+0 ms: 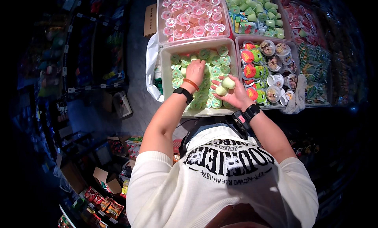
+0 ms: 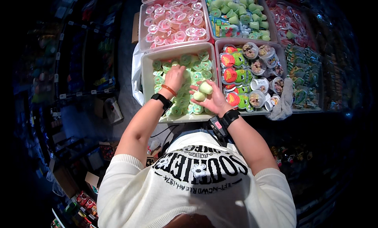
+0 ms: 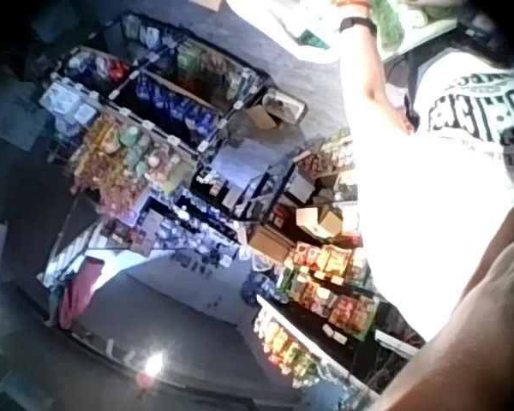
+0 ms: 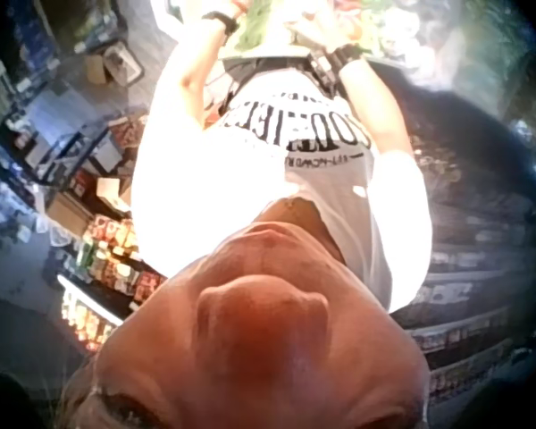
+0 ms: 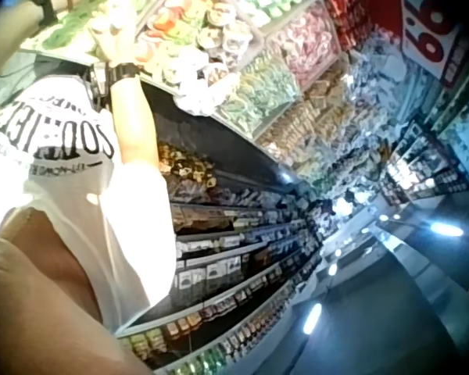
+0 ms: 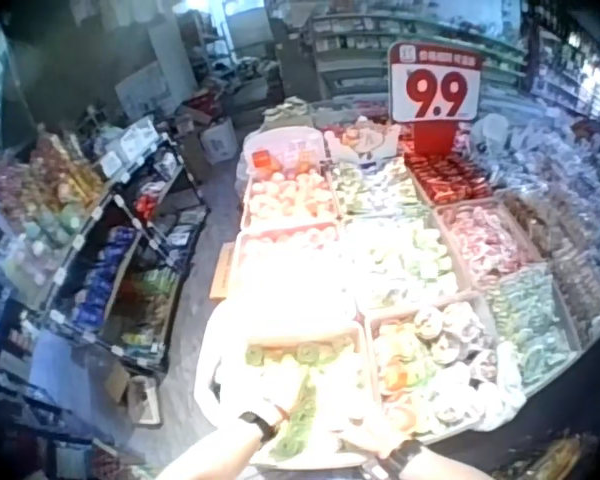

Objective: The person sorts small round green candies from a large bin into a smaller rectangular container by hand.

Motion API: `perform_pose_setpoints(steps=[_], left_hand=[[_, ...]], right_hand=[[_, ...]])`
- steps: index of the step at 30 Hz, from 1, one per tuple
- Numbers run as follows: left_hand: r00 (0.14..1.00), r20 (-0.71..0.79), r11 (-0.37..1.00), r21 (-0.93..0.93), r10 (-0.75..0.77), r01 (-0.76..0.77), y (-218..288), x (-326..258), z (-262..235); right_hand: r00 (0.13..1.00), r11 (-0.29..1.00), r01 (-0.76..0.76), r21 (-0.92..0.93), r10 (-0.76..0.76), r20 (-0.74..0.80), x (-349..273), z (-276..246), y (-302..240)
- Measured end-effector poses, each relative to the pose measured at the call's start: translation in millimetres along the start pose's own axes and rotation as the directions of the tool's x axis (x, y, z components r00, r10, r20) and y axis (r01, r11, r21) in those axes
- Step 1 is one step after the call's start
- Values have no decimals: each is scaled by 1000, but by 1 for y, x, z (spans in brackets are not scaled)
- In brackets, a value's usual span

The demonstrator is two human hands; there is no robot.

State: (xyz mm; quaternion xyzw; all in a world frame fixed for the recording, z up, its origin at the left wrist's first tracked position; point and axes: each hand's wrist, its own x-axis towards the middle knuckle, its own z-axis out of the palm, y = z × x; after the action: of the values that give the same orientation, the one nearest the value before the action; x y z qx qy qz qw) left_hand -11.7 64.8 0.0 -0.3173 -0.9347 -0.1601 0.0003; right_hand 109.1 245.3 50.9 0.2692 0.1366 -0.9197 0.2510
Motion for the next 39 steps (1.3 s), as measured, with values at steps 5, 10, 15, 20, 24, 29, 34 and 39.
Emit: perform_pose_setpoints(steps=[5,10,15,20,24,29,34,39], left_hand=[[980,194,874,-482,45,55,50,-14,-58],[993,113,738,-673,39,47,72,-38,-58],[956,155,802,-519,-251,295,37,-29,-53],[982,129,991,17,-135,134,14,-35,-34],[979,163,984,146,-125,102,23,-34,-18],[985,136,994,-20,-106,110,16,-33,-24],[933,250,942,-147,-260,302,18,-31,-43],[939,224,924,-222,-261,310,15,-25,-38]], right_hand=[[984,986,7,-165,-37,-177,8,-2,2],[992,943,-103,-316,72,-108,19,0,8],[992,929,-85,-361,43,-122,29,-10,3],[957,956,10,-293,-94,-275,29,-15,9],[955,938,77,-339,-167,-245,33,-15,10],[970,867,109,-487,-200,-139,38,-19,5],[954,869,61,-491,-195,-226,38,-2,2],[945,900,30,-435,-167,-280,59,-12,3]])
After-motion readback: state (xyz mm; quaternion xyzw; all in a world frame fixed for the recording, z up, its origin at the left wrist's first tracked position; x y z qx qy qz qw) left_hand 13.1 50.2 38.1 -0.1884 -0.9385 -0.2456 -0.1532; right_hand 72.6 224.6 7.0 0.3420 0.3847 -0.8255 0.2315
